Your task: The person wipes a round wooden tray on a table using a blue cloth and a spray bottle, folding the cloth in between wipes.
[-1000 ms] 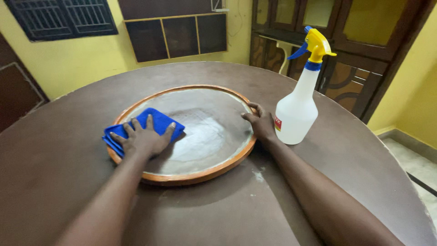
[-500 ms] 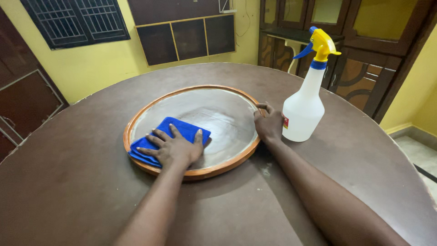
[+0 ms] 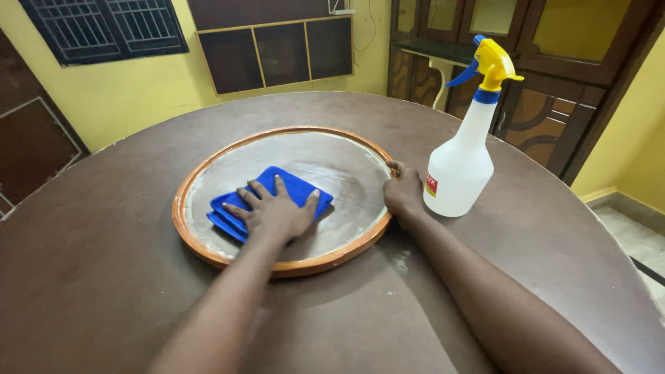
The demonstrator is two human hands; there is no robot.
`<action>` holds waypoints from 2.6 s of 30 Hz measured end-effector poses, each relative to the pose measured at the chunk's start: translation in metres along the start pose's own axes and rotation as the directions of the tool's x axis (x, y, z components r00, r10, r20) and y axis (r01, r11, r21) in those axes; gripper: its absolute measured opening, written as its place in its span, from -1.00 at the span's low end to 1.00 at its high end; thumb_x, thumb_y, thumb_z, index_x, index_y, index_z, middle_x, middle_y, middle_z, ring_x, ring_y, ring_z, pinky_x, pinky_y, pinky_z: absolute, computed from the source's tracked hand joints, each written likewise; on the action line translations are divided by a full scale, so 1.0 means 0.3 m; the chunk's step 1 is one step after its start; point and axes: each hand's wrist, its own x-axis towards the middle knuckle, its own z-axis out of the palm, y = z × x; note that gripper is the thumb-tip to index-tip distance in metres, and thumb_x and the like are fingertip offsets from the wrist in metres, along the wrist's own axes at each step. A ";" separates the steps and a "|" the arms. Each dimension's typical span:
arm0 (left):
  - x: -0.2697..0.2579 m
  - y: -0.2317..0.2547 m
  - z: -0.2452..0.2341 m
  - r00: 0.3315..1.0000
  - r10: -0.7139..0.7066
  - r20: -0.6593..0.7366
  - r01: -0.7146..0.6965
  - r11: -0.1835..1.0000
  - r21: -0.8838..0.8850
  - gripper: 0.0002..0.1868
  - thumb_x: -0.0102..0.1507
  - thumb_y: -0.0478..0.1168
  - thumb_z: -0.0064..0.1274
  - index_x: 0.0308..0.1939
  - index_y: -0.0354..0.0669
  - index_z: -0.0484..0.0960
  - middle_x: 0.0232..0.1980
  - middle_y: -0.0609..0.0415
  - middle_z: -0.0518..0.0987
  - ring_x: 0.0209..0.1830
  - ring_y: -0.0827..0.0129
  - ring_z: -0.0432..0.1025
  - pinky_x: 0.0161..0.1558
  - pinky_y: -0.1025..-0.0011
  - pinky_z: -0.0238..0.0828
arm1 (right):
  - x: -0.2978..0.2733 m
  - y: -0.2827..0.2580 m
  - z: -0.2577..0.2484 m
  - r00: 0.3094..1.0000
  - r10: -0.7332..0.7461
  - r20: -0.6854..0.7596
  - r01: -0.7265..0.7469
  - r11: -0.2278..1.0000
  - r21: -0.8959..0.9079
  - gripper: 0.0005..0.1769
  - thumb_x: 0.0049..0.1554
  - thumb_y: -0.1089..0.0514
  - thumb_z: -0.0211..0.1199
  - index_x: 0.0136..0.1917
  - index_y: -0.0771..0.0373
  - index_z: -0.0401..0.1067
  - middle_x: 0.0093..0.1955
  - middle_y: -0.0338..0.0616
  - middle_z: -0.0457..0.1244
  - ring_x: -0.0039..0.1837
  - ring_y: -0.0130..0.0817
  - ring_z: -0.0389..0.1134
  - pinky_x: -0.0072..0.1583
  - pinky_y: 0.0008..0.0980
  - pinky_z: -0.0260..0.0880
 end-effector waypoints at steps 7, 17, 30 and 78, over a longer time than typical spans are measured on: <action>0.154 -0.212 -0.021 0.997 -0.050 -0.061 0.053 0.998 0.043 0.11 0.17 0.67 -0.41 0.64 0.22 -0.16 0.69 -0.15 -0.24 0.67 -0.18 -0.40 0.46 -0.35 -0.70 | 0.018 0.014 -0.001 0.997 0.008 0.071 -0.011 0.999 0.050 -0.34 0.04 0.43 0.01 0.41 0.18 0.38 0.22 0.12 0.38 0.22 -0.19 0.44 0.24 -0.29 0.39; 0.163 -0.354 -0.028 0.997 0.022 -0.074 -0.015 0.996 0.088 0.11 0.12 0.70 -0.45 0.64 0.34 -0.09 0.69 -0.09 -0.19 0.68 -0.16 -0.30 0.49 -0.37 -0.58 | 0.097 0.086 0.013 0.995 -0.054 0.079 0.037 0.980 0.196 -0.43 0.14 0.30 0.14 0.43 0.33 0.33 0.30 0.07 0.36 0.27 -0.25 0.42 0.27 -0.35 0.37; -0.036 -0.169 0.003 0.982 -0.185 -0.030 0.186 0.982 0.015 0.12 0.22 0.62 -0.45 0.65 0.04 -0.21 0.65 -0.37 -0.32 0.64 -0.32 -0.45 0.39 -0.44 -0.75 | 0.055 0.045 0.001 0.988 -0.110 0.109 0.079 0.964 0.255 -0.20 0.02 0.42 0.06 0.55 0.41 0.11 0.46 0.10 0.24 0.44 -0.25 0.29 0.39 -0.37 0.24; -0.050 -0.163 0.017 0.966 -0.240 -0.094 0.238 0.971 -0.033 0.15 0.20 0.62 -0.36 0.64 0.01 -0.19 0.65 -0.39 -0.29 0.63 -0.34 -0.44 0.28 -0.59 -0.72 | 0.054 0.068 -0.004 0.977 -0.135 0.166 0.077 0.945 0.318 -0.32 0.03 0.45 -0.03 0.45 0.44 0.28 0.28 0.10 0.36 0.25 -0.26 0.41 0.26 -0.39 0.37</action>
